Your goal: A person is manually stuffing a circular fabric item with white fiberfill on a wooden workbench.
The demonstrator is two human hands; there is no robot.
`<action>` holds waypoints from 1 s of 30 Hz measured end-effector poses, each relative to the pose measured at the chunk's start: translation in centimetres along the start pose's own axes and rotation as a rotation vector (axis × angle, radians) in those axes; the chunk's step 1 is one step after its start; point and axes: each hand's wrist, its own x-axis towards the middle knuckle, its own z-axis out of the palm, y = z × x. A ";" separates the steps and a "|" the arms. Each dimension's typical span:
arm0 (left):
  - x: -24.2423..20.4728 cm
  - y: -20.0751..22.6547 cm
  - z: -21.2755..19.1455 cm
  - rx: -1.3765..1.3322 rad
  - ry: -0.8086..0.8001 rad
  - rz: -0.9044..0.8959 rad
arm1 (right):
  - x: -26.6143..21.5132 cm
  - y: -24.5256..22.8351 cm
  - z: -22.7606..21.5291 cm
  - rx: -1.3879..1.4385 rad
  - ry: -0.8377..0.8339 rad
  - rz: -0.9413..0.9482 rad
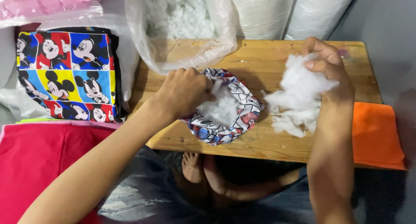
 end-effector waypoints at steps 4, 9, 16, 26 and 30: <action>-0.1 -0.3 0.4 0.174 -0.054 0.079 | 0.0 0.0 -0.3 -0.016 0.005 0.014; -0.6 -1.3 -1.0 0.076 -0.003 0.077 | -0.1 0.6 -1.3 0.007 -0.037 0.034; -0.4 -0.6 -1.5 -0.171 -0.042 0.128 | -0.2 0.3 -0.9 0.002 -0.040 0.056; 0.8 0.3 -1.0 -0.222 -0.038 0.154 | -0.4 0.2 -0.8 -0.019 0.001 0.069; 1.6 -2.0 0.3 -0.445 0.067 0.244 | -0.4 0.9 -1.5 -0.036 0.027 0.066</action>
